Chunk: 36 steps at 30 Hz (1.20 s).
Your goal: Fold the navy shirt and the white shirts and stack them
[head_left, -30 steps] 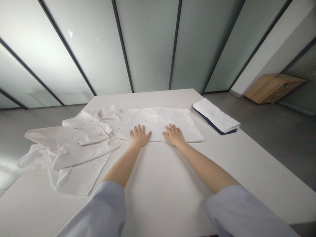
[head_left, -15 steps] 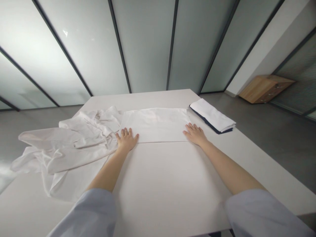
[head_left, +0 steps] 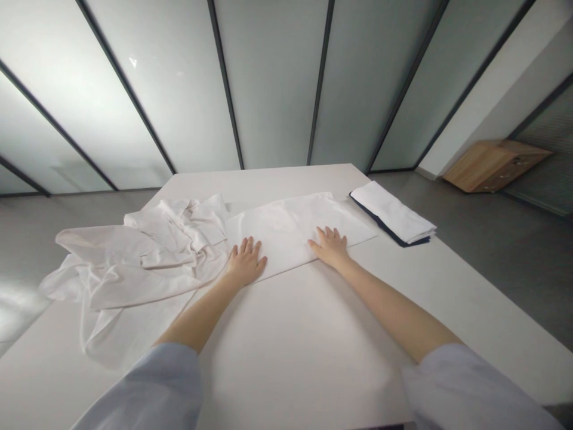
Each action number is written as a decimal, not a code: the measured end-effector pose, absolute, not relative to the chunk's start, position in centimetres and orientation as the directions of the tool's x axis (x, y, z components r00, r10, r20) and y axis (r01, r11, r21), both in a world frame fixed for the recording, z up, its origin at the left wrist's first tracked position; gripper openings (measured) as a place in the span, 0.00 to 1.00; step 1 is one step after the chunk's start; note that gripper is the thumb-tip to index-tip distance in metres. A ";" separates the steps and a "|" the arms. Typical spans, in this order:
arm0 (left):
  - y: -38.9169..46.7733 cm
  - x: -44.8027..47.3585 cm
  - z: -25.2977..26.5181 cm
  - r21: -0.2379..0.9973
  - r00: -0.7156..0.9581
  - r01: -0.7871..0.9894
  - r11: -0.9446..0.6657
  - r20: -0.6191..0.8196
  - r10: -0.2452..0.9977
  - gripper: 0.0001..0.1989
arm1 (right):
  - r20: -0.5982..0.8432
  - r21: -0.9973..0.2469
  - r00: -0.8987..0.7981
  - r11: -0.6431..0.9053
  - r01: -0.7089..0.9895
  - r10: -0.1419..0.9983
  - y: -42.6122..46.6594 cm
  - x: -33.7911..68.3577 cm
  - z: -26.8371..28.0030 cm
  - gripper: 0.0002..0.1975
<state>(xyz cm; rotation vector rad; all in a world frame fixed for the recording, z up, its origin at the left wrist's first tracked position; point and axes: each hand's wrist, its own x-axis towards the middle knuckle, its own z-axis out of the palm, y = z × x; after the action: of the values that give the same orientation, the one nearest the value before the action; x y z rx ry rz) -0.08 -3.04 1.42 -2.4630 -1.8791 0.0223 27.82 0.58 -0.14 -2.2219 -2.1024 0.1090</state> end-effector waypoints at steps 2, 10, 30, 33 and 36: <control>-4.0 1.1 0.6 -0.048 0.221 0.974 -0.220 0.011 0.975 0.32 | -0.052 -0.133 0.059 -0.065 0.989 0.997 0.2 26.1 -0.6 0.37; -8.6 5.0 3.7 -0.050 0.399 0.914 -0.402 -0.065 0.915 0.26 | 0.050 -0.107 0.078 -0.073 0.992 0.996 4.8 28.3 0.4 0.40; -2.4 2.7 2.9 0.087 0.337 0.938 -0.336 -0.003 0.941 0.24 | 0.033 -0.161 -0.252 0.254 0.954 0.967 1.5 28.6 -0.9 0.29; -0.3 1.4 3.0 0.137 0.180 0.972 -0.190 0.081 0.980 0.20 | 0.069 -0.199 -0.251 0.259 0.945 0.966 1.5 28.8 -0.7 0.25; 1.6 -0.5 2.1 0.216 -0.002 0.975 -0.047 0.223 0.975 0.22 | 0.140 -0.275 -0.171 0.204 0.939 0.975 2.0 29.1 -0.8 0.20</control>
<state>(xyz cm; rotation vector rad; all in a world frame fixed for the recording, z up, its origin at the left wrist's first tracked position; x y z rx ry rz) -0.46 1.58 2.06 -2.2178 -2.1678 -0.4939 29.07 1.96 -0.76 -1.8102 -2.1995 0.1805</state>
